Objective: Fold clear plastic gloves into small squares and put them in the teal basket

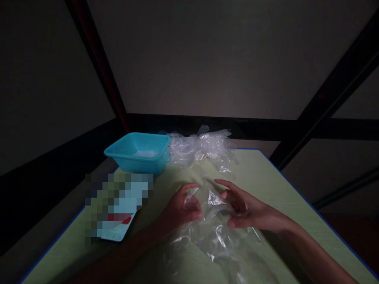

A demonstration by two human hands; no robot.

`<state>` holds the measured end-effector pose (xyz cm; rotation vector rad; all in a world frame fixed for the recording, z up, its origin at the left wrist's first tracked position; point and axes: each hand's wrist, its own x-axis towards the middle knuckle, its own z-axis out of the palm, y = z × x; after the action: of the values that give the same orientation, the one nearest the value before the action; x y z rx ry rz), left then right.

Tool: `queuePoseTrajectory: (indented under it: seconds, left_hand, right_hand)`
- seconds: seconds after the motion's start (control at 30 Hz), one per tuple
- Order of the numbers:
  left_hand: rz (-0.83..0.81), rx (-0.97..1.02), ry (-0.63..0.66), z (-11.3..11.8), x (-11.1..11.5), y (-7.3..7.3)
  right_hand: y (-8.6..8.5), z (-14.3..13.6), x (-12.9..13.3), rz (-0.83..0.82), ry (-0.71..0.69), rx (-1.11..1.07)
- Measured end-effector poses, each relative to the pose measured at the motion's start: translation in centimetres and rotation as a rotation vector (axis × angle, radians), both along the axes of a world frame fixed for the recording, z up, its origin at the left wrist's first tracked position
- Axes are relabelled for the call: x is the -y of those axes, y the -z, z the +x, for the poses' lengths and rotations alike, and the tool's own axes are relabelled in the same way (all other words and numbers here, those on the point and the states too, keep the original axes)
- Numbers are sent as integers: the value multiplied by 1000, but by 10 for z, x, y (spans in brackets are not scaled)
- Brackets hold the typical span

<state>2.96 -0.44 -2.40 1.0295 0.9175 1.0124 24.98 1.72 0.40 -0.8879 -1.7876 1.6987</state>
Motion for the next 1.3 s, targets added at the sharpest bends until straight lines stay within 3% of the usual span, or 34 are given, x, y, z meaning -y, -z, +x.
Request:
queuePoseTrajectory:
  seconds: [0.13,0.2,0.37,0.53,0.67,0.8,0.93,1.0,1.07,1.17,1.3]
  left_hand:
    - [-28,22,80,0,3,-2]
    - [-45,16,94,2,5,-2]
    - [4,-50,13,4,5,-5]
    - [26,-149,-144,0,-4,-4]
    - [53,-274,-207,-9,-11,1]
    - [273,-583,-315,-20,-14,8]
    - [683,-1054,-402,-25,-9,10]
    - [903,-1135,-370,-22,-4,10]
    - [1044,-1110,-283,-14,4,10]
    - [1091,-1039,-92,1,16,12]
    - [1067,-1046,103,12,24,11]
  right_hand:
    - [-4,5,-1,-142,-167,-50]
    - [-4,4,-1,-135,-191,-72]
    - [-2,-3,0,-43,-93,-212]
    - [-1,-1,-5,-1,77,-20]
    - [11,4,-14,39,147,106]
    - [26,3,-17,140,210,216]
    - [23,-1,-11,614,420,418]
    - [17,-6,-6,852,440,441]
    - [13,-13,0,957,295,424]
    - [18,-23,4,965,47,468]
    - [33,-26,2,929,-73,596]
